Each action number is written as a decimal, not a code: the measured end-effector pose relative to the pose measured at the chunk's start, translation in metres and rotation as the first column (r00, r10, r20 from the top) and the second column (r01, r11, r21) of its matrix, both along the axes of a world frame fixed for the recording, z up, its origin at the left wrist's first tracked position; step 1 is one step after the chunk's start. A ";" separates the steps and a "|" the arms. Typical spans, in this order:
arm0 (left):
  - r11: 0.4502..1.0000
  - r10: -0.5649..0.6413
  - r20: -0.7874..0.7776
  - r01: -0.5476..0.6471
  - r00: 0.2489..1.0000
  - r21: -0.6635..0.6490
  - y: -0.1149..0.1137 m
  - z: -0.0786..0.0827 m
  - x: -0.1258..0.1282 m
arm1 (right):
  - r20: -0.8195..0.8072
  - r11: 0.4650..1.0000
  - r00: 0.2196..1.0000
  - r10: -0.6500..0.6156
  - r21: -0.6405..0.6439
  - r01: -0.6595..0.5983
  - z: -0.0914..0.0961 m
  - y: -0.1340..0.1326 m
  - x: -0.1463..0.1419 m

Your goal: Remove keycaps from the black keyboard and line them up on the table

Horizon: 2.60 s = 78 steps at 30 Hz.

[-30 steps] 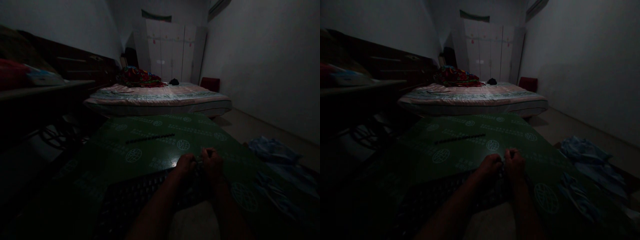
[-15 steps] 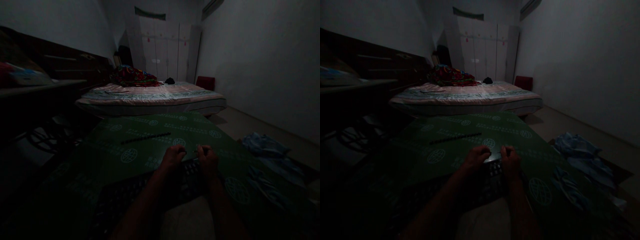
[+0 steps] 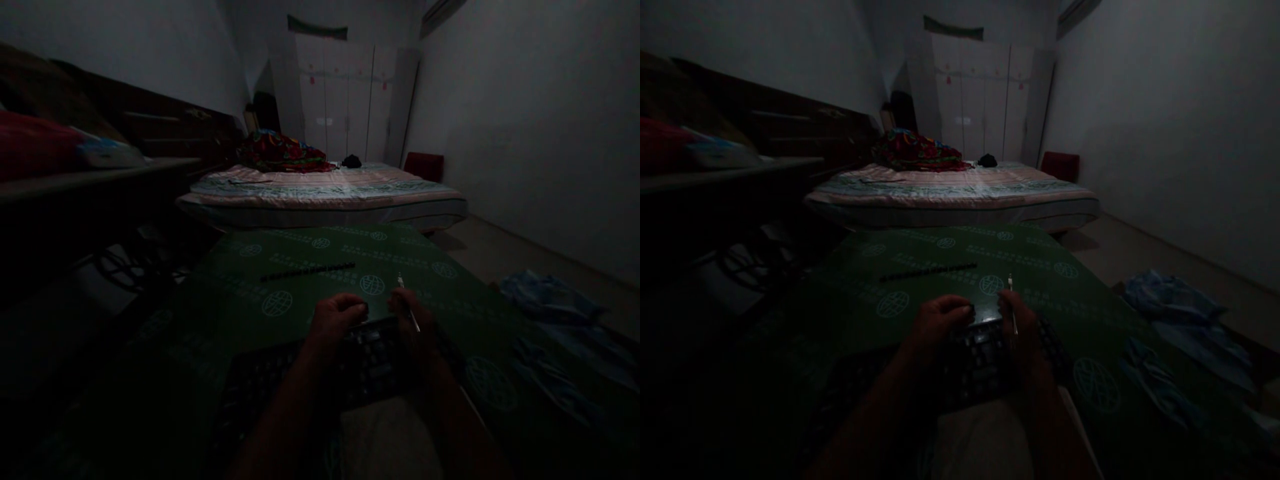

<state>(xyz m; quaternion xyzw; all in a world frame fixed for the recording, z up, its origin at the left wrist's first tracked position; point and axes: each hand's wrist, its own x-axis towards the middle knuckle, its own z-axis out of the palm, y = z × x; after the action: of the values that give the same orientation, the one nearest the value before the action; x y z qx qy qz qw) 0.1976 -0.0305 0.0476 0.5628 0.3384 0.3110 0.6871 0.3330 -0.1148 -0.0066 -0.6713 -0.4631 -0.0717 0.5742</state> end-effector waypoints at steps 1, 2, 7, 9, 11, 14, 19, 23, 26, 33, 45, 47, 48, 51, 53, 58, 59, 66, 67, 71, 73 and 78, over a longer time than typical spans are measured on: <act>1.000 0.001 -0.010 -0.001 1.000 0.009 -0.002 0.002 -0.002 | 0.014 1.000 1.000 0.020 -0.017 -0.019 0.000 0.000 -0.003; 1.000 -0.001 -0.023 0.001 1.000 0.027 -0.004 0.004 -0.005 | 0.037 0.999 0.999 0.031 -0.033 -0.030 0.000 0.001 -0.005; 0.995 -0.009 -0.090 0.018 0.996 0.100 -0.008 0.007 -0.018 | 0.166 0.999 0.986 -0.001 -0.051 0.009 -0.002 0.005 -0.011; 0.995 -0.004 -0.106 0.014 0.994 0.101 -0.010 0.004 -0.025 | 0.180 0.998 0.984 -0.019 -0.054 0.029 -0.003 0.005 -0.012; 0.996 0.009 -0.117 0.002 0.993 0.094 -0.012 0.000 -0.033 | 0.170 0.997 0.985 -0.024 -0.066 0.036 -0.004 0.004 -0.014; 0.996 0.031 -0.118 -0.021 0.993 0.085 -0.021 -0.003 -0.045 | 0.144 0.996 0.990 -0.003 -0.090 0.016 -0.008 0.002 -0.016; 0.996 0.070 -0.089 -0.064 0.994 0.068 -0.038 -0.003 -0.066 | 0.161 0.993 0.987 -0.018 -0.114 0.036 -0.018 0.004 -0.015; 0.992 0.119 -0.122 -0.113 0.985 0.054 -0.046 -0.005 -0.079 | 0.227 0.993 0.973 -0.045 -0.092 0.068 -0.018 0.006 -0.015; 0.992 0.118 -0.122 -0.113 0.986 0.054 -0.050 -0.010 -0.086 | 0.275 0.991 0.959 -0.073 -0.089 0.101 -0.015 0.007 -0.014; 0.998 0.055 -0.165 -0.050 0.985 0.036 -0.056 -0.022 -0.091 | 0.233 0.991 0.969 -0.085 -0.082 0.107 -0.013 0.007 -0.007; 0.995 0.095 -0.201 -0.086 0.975 0.051 -0.077 -0.021 -0.115 | 0.288 0.973 0.950 -0.121 -0.156 0.171 0.014 0.002 -0.005; 0.993 0.106 -0.220 -0.091 0.970 0.074 -0.080 -0.020 -0.116 | 0.364 0.952 0.916 -0.168 -0.180 0.246 0.019 0.003 -0.004; 0.993 0.108 -0.227 -0.093 0.968 0.075 -0.081 -0.019 -0.116 | 0.407 0.944 0.894 -0.185 -0.180 0.277 0.021 0.003 -0.004; 0.996 0.075 -0.239 -0.062 0.968 0.064 -0.084 -0.017 -0.116 | 0.532 0.945 0.828 -0.174 -0.146 0.293 0.030 0.003 -0.006; 0.997 0.065 -0.235 -0.052 0.970 0.062 -0.085 -0.017 -0.117 | 0.582 0.954 0.800 -0.145 -0.132 0.269 0.037 0.002 -0.010; 0.992 0.116 -0.223 -0.104 0.968 0.064 -0.082 -0.021 -0.126 | 0.592 0.990 0.802 0.081 -0.140 0.003 0.047 -0.013 -0.039; 0.992 0.121 -0.220 -0.111 0.968 0.055 -0.081 -0.021 -0.128 | 0.574 0.983 0.803 0.158 -0.170 -0.072 0.047 -0.018 -0.049; 0.988 0.140 -0.095 -0.145 0.986 -0.049 -0.075 -0.022 -0.139 | 0.478 0.822 0.682 0.554 -0.447 -0.354 0.051 -0.052 -0.110; 0.986 0.144 -0.061 -0.148 0.988 -0.072 -0.075 -0.024 -0.139 | 0.474 0.810 0.670 0.572 -0.456 -0.369 0.050 -0.053 -0.114; 0.983 0.131 -0.021 -0.133 0.991 -0.126 -0.074 -0.027 -0.138 | 0.488 0.802 0.649 0.584 -0.467 -0.371 0.048 -0.051 -0.117; 0.985 0.124 -0.033 -0.127 0.992 -0.114 -0.075 -0.027 -0.138 | 0.509 0.810 0.643 0.572 -0.475 -0.345 0.048 -0.050 -0.116; 0.984 0.144 -0.023 -0.146 0.989 -0.105 -0.072 -0.027 -0.131 | 0.563 0.802 0.594 0.574 -0.532 -0.271 0.050 -0.049 -0.115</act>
<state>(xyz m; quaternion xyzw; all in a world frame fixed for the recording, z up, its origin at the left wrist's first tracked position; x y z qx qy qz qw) 0.0664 -0.1023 0.0202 0.5016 0.4000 0.3372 0.6890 0.2182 -0.1635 0.0434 -0.5593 -0.7982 -0.0852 0.2069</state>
